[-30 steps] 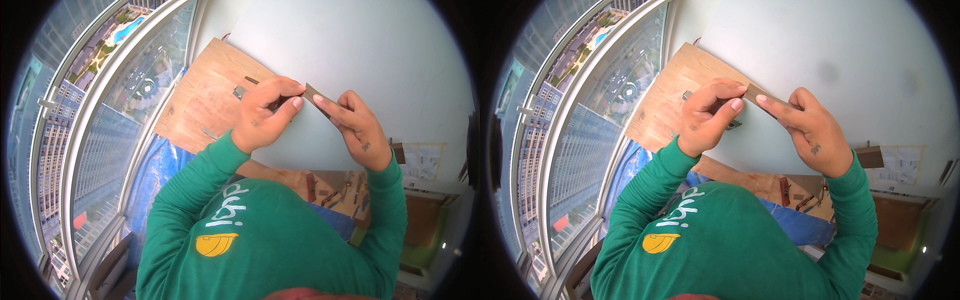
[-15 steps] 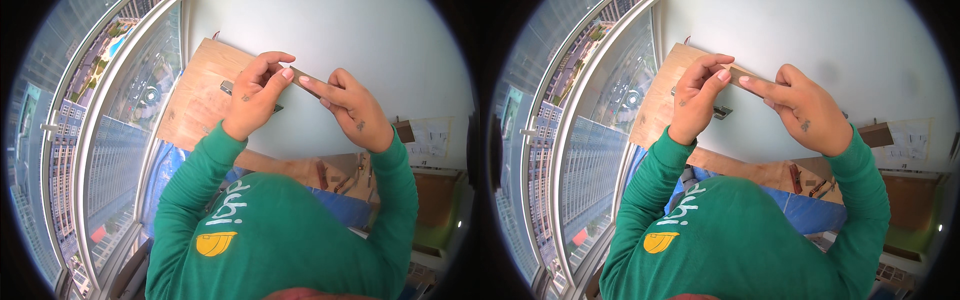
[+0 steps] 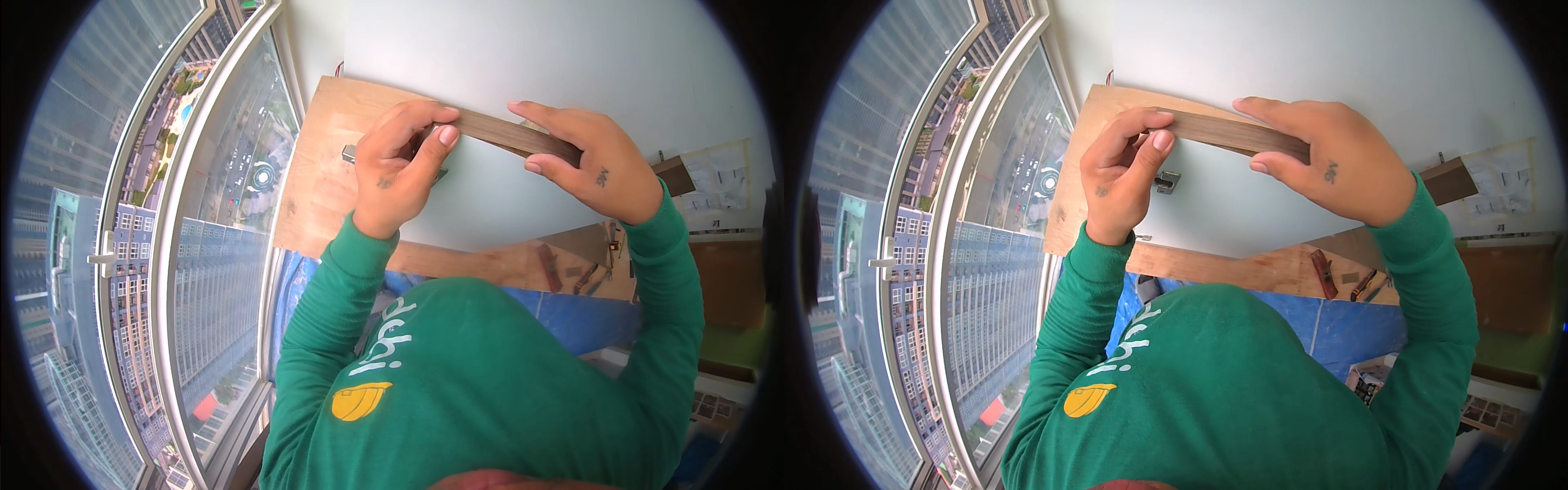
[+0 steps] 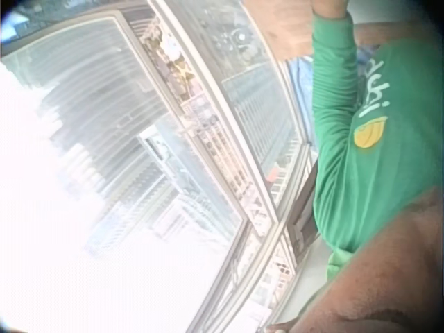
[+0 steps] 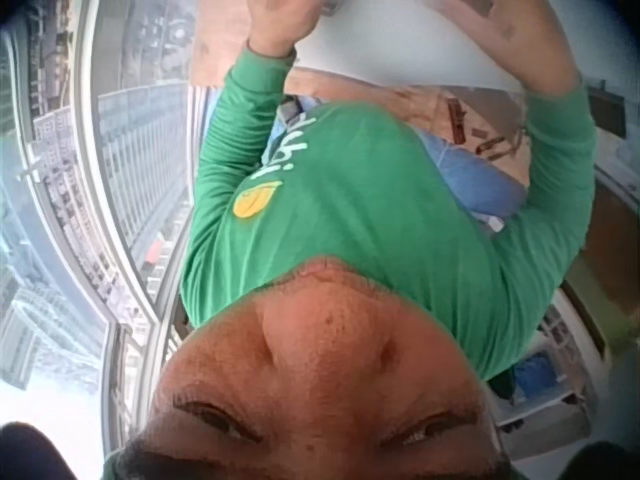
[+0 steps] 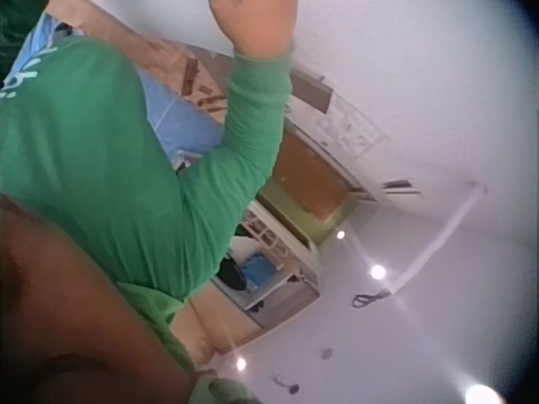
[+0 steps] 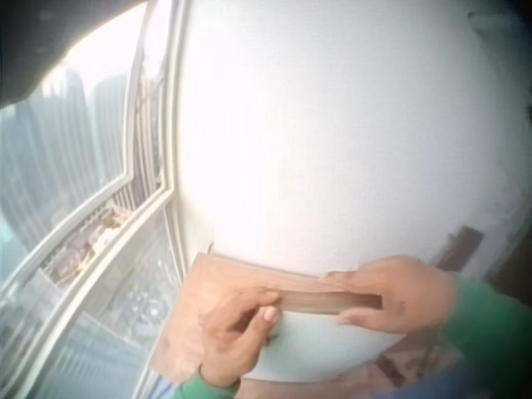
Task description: The person aligns and presses a thin wooden edge strip onto the edge of a white cabinet door, then taps it with a hammer to secure it. Finally, the person wipes the edge with a cloth to clean off residue.
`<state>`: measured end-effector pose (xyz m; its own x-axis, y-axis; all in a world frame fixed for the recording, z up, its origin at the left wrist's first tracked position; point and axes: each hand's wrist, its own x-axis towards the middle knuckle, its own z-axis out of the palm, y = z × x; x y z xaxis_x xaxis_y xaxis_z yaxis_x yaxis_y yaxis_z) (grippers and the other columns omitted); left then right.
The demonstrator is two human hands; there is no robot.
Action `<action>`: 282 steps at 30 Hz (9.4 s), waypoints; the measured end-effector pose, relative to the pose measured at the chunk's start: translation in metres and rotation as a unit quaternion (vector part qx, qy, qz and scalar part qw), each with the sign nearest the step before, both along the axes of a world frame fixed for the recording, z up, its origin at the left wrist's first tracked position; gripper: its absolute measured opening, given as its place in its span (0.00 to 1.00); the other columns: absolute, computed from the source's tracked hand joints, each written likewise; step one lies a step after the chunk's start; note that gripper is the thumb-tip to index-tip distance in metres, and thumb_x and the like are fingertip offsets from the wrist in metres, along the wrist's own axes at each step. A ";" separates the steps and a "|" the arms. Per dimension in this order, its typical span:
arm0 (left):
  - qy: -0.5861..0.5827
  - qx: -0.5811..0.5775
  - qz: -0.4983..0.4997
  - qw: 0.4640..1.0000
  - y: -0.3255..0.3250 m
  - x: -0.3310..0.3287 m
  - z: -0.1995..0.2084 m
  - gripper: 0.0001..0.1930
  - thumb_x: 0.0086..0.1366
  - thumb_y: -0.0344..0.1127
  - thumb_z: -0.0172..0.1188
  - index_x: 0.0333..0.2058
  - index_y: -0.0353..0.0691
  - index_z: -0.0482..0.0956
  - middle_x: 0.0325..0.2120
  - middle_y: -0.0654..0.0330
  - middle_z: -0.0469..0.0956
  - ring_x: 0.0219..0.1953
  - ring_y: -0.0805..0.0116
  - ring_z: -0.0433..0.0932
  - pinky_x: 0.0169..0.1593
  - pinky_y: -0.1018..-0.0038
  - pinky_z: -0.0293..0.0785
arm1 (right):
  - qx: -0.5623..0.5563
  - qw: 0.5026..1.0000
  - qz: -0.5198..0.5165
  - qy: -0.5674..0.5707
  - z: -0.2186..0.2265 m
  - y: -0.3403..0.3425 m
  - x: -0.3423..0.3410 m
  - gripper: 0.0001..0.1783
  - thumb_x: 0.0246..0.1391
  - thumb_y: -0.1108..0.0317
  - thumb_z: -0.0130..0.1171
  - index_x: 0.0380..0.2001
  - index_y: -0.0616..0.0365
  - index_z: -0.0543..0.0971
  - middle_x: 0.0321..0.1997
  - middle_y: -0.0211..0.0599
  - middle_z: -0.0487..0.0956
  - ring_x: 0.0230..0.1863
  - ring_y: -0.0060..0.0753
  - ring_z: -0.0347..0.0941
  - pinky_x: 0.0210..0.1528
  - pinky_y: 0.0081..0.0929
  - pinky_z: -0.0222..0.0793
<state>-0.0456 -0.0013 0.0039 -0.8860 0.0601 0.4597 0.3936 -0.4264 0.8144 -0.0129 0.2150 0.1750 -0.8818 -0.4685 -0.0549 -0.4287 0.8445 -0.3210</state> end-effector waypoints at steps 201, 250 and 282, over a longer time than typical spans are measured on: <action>-0.137 -0.019 -0.083 0.987 -0.008 -0.034 0.016 0.11 0.71 0.36 0.65 0.31 0.36 0.81 0.24 0.71 0.76 0.28 0.82 0.70 0.32 0.80 0.66 | -0.043 0.996 -0.077 -0.001 -0.025 0.045 0.032 0.27 0.62 0.78 0.63 0.64 0.51 0.80 0.33 0.31 0.67 0.34 0.27 0.63 0.39 0.23 0.62; 0.342 -0.445 0.046 0.826 0.032 -0.021 0.084 0.03 0.61 0.25 0.66 0.32 0.39 0.80 0.30 0.59 0.82 0.36 0.53 0.77 0.40 0.61 0.76 | -0.122 0.992 -0.001 0.023 -0.043 0.079 0.014 0.22 0.68 0.68 0.60 0.63 0.44 0.82 0.29 0.30 0.64 0.32 0.29 0.61 0.36 0.30 0.62; 0.307 -0.414 0.030 0.857 0.065 0.002 0.080 0.04 0.60 0.27 0.69 0.34 0.44 0.87 0.31 0.62 0.83 0.35 0.58 0.81 0.38 0.65 0.78 | -0.088 0.994 -0.060 0.039 -0.024 0.136 0.046 0.24 0.60 0.54 0.70 0.51 0.62 0.86 0.34 0.44 0.81 0.36 0.41 0.76 0.42 0.37 0.72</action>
